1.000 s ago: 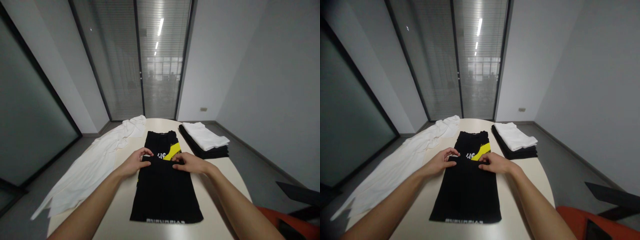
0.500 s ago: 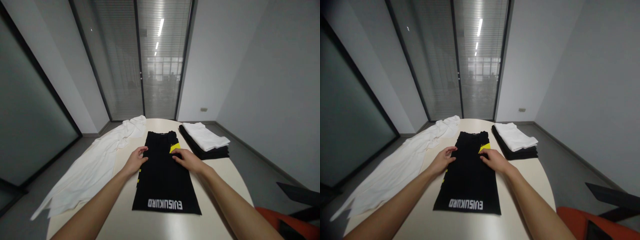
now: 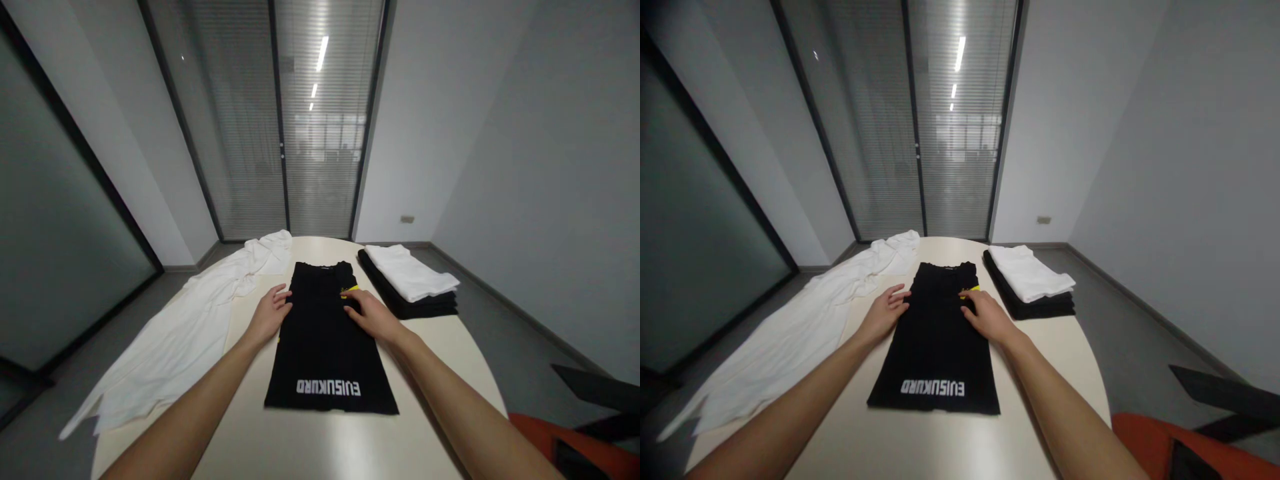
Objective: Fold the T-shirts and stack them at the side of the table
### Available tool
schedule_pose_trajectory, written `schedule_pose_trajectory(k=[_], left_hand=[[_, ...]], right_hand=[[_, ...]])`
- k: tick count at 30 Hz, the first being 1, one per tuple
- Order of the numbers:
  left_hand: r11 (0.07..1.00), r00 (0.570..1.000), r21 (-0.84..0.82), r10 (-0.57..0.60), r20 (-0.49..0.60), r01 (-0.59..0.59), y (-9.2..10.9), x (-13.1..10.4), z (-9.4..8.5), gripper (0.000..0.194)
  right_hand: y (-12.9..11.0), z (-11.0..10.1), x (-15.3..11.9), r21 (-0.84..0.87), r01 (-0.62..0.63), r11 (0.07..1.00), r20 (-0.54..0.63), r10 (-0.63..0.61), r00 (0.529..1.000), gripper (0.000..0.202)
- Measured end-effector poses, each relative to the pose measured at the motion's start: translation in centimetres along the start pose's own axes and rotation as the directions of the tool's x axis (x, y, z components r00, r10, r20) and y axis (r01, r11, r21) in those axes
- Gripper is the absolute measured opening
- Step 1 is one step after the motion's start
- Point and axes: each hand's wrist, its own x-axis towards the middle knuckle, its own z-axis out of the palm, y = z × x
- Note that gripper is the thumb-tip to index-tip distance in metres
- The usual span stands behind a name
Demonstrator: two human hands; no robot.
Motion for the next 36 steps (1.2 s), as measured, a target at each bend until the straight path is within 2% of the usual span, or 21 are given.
schedule_pose_trajectory(k=[7, 11, 13, 19, 22, 23, 25, 27, 28, 29, 31, 35, 36], left_hand=[[0.990, 0.993, 0.079, 0.117, -0.020, -0.115, 0.5, -0.1, -0.2, 0.043], [0.975, 0.974, 0.085, 0.212, -0.081, -0.205, 1.3, 0.3, 0.0, 0.034], [0.973, 0.971, 0.088, 0.221, -0.095, -0.212, 1.3, 0.5, 0.1, 0.032], [0.984, 0.987, 0.115, 0.144, -0.067, -0.136, 0.1, 0.7, 0.1, 0.041], [0.943, 0.973, 0.275, 0.216, -0.079, -0.187, 0.6, 0.1, -0.1, 0.045], [0.908, 0.962, 0.353, 0.266, -0.064, -0.228, 1.1, -0.3, -0.2, 0.041], [0.830, 0.942, 0.463, 0.332, 0.038, -0.311, 2.7, -1.2, -0.5, 0.028], [0.806, 0.930, 0.470, 0.269, 0.250, -0.360, 4.7, -2.5, -0.8, 0.020], [0.793, 0.898, 0.473, 0.204, 0.390, -0.385, 5.7, -3.1, -0.9, 0.019], [0.775, 0.848, 0.474, 0.144, 0.510, -0.417, 6.7, -3.8, -1.0, 0.018], [0.721, 0.745, 0.476, 0.085, 0.661, -0.504, 8.5, -5.2, -0.8, 0.012], [0.722, 0.573, 0.421, -0.041, 0.818, -0.549, 10.3, -7.6, 0.9, 0.025], [0.700, 0.550, 0.434, -0.069, 0.832, -0.568, 10.4, -8.0, 1.4, 0.029]], right_hand=[[0.2, -0.1, 0.2, -0.004, 0.024, 1.000, -0.057, -0.024, 0.998, 0.026], [0.0, -0.4, 0.6, -0.013, 0.041, 0.999, -0.168, -0.042, 0.985, 0.022], [0.1, -0.3, 0.8, -0.016, 0.044, 0.999, -0.223, -0.047, 0.974, 0.022], [1.1, 0.7, 0.9, 0.009, 0.053, 0.999, -0.151, -0.051, 0.987, 0.025], [0.9, 0.2, 0.7, -0.010, 0.051, 0.999, -0.172, -0.052, 0.984, 0.027], [0.7, -0.1, 0.6, -0.018, 0.060, 0.998, -0.176, -0.063, 0.982, 0.026], [0.0, -0.8, 0.4, -0.021, 0.096, 0.995, -0.156, -0.098, 0.983, 0.020], [-0.7, -1.4, 0.2, -0.009, 0.133, 0.991, -0.110, -0.133, 0.985, 0.013], [-1.0, -1.5, 0.2, -0.007, 0.143, 0.990, -0.093, -0.143, 0.985, 0.011], [-1.2, -1.6, 0.1, -0.011, 0.147, 0.989, -0.080, -0.147, 0.986, 0.010], [-1.3, -1.6, 0.0, -0.025, 0.133, 0.991, -0.072, -0.135, 0.988, 0.010], [-0.9, -1.7, 0.1, -0.020, 0.087, 0.996, -0.037, -0.087, 0.995, 0.012], [-0.8, -1.8, 0.1, -0.014, 0.074, 0.997, -0.027, -0.075, 0.997, 0.012]])
